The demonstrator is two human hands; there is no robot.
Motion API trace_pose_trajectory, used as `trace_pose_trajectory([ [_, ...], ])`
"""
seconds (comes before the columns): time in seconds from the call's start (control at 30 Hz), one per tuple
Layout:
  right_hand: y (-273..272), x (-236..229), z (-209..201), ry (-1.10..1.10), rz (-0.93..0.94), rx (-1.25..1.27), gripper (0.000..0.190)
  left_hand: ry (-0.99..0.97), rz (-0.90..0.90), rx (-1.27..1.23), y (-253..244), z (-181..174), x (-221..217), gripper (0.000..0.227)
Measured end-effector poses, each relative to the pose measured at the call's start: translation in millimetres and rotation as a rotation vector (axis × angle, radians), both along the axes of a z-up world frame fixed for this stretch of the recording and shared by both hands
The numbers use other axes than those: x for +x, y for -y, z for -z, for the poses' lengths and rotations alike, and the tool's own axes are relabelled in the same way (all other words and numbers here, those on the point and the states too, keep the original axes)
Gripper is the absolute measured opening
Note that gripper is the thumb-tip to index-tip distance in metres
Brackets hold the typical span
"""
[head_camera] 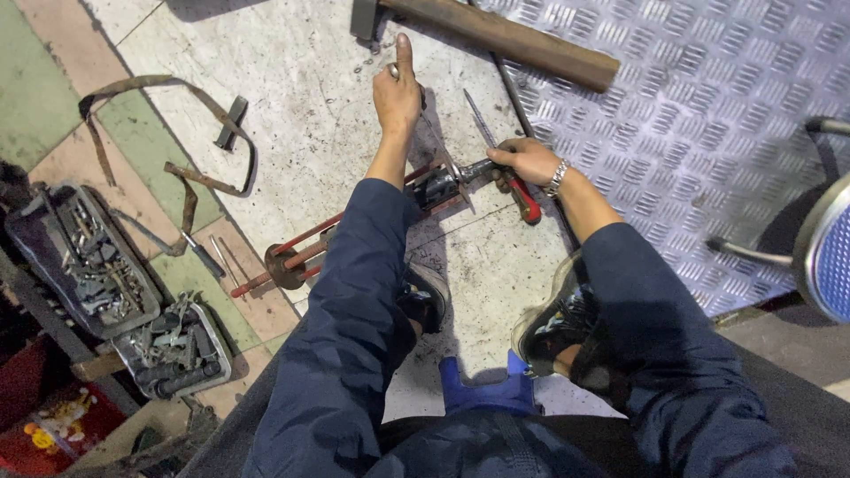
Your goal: The person sits on a stool and uses a screwdriver and wrench to disassemble a mechanical device on the floor. They remove a bolt and a cylindrical component, placing them in a metal tray, then manipulate the device's threaded rod.
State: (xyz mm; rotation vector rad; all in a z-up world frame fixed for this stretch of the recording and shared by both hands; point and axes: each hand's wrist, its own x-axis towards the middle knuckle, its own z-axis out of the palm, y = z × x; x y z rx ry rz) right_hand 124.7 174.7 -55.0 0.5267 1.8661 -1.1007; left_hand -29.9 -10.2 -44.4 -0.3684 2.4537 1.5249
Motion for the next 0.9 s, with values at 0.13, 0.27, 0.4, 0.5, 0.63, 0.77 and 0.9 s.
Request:
trace_pose_trajectory([
  [0.13, -1.3, 14.7, -17.7, 0.022, -0.073, 0.003, 0.099, 0.201, 0.036, -0.106, 17.6, 41.0, -13.0, 0.065],
  [0.27, 17.9, 88.9, 38.2, -0.134, 0.182, 0.099, 0.085, 0.27, -0.008, -0.092, 13.7, 37.2, -11.1, 0.065],
  [0.4, 50.2, 181.7, 57.0, -0.331, 0.393, 0.32, 0.058, 0.198, -0.01, -0.072, 18.1, 58.8, -11.5, 0.069],
  [0.5, 52.5, 207.1, 61.9, -0.187, 0.395, 0.384, 0.059, 0.283, -0.01, -0.092, 15.9, 56.2, -12.8, 0.063],
  [0.63, 34.3, 144.3, -21.7, 0.116, 0.038, 0.364, 0.06, 0.259, 0.007, -0.11, 14.8, 49.8, -14.2, 0.062],
  [0.77, -14.1, 56.4, -108.2, 0.191, -0.266, 0.264, 0.077, 0.202, 0.03, -0.15, 13.9, 44.0, -13.6, 0.063],
  [0.9, -43.4, 4.1, -110.5, 0.378, -0.223, 0.159, 0.078, 0.163, 0.018, -0.125, 14.4, 38.8, -2.4, 0.059],
])
